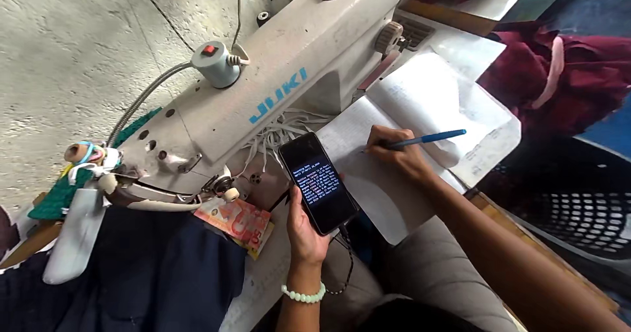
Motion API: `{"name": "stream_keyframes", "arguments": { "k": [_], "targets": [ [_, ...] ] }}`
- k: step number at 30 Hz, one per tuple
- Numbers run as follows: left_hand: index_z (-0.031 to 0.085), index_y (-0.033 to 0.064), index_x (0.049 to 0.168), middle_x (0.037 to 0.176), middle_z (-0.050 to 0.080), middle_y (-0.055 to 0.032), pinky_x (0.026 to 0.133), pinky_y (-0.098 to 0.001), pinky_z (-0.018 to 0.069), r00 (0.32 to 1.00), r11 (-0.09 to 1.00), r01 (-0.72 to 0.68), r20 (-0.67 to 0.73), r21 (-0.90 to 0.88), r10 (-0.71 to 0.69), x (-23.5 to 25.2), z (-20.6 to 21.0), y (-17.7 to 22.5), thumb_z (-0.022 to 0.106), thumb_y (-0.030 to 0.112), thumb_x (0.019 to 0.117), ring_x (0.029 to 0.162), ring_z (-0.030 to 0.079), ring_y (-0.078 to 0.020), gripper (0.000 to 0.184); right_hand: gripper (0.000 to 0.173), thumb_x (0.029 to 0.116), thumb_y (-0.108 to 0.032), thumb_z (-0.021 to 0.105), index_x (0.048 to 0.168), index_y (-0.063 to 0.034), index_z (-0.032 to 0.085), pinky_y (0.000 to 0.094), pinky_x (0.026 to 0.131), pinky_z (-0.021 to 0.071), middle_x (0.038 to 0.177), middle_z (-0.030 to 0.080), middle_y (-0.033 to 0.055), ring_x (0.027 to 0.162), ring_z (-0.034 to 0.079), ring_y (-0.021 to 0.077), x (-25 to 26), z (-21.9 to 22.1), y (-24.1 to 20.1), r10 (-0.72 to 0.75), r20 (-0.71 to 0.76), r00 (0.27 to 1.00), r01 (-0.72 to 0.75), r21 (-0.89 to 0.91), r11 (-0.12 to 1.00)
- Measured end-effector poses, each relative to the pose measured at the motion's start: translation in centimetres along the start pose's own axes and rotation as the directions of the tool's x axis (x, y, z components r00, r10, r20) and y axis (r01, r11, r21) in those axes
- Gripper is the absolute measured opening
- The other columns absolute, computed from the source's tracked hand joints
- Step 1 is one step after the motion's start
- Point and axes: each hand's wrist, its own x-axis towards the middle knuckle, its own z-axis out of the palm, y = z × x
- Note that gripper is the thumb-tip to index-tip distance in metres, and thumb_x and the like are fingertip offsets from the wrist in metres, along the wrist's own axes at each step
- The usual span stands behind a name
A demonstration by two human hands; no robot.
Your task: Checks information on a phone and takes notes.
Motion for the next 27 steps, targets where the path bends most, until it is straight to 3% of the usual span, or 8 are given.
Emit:
{"name": "stream_keyframes", "arguments": {
  "k": [4, 18, 22, 27],
  "targets": [
    [0.046, 0.0112, 0.139, 0.125, 0.068, -0.0169, 0.091, -0.0477, 0.0595, 1.000, 1.000, -0.001, -0.017, 0.022, 0.002, -0.09, 0.15, 0.02, 0.022, 0.039, 0.1106, 0.113, 0.069, -0.0307, 0.047, 0.013, 0.0803, -0.003, 0.060, 0.069, -0.0076, 0.059, 0.0165, 0.047, 0.0325, 0.058, 0.050, -0.0050, 0.051, 0.043, -0.0011, -0.02, 0.05, -0.09, 0.005, 0.000, 1.000, -0.005, -0.031, 0.999],
    [0.051, 0.0088, 0.135, 0.122, 0.069, -0.0174, 0.091, -0.0471, 0.0595, 1.000, 1.000, 0.003, -0.024, 0.005, -0.003, -0.17, 0.28, 0.03, 0.022, 0.040, 0.1109, 0.113, 0.069, -0.0305, 0.049, 0.013, 0.0840, -0.004, 0.058, 0.072, -0.0077, 0.059, 0.0164, 0.048, 0.0328, 0.061, 0.050, -0.0044, 0.053, 0.044, -0.0006, -0.02, 0.15, -0.25, -0.002, -0.056, 0.998, -0.001, -0.061, 0.998],
    [0.047, 0.0107, 0.138, 0.125, 0.067, -0.0172, 0.092, -0.0473, 0.0591, 1.000, 1.000, -0.006, 0.004, -0.006, 0.006, -0.06, -0.01, -0.06, 0.023, 0.039, 0.1107, 0.114, 0.069, -0.0306, 0.047, 0.015, 0.0800, -0.002, 0.058, 0.066, -0.0076, 0.055, 0.0163, 0.047, 0.0307, 0.058, 0.047, -0.0041, 0.051, 0.041, -0.0008, -0.02, 0.31, -0.33, -0.029, -0.043, 0.999, 0.025, -0.092, 0.995],
    [0.052, 0.0099, 0.135, 0.123, 0.068, -0.0159, 0.092, -0.0462, 0.0591, 1.000, 1.000, -0.005, -0.016, 0.010, 0.005, -0.01, 0.05, -0.04, 0.022, 0.039, 0.1109, 0.113, 0.069, -0.0283, 0.048, 0.014, 0.0787, -0.004, 0.059, 0.065, -0.0064, 0.055, 0.0183, 0.048, 0.0326, 0.059, 0.049, -0.0026, 0.053, 0.043, 0.0007, 0.07, -0.14, -0.50, -0.106, 0.018, 0.994, 0.107, -0.163, 0.981]
  ]
}}
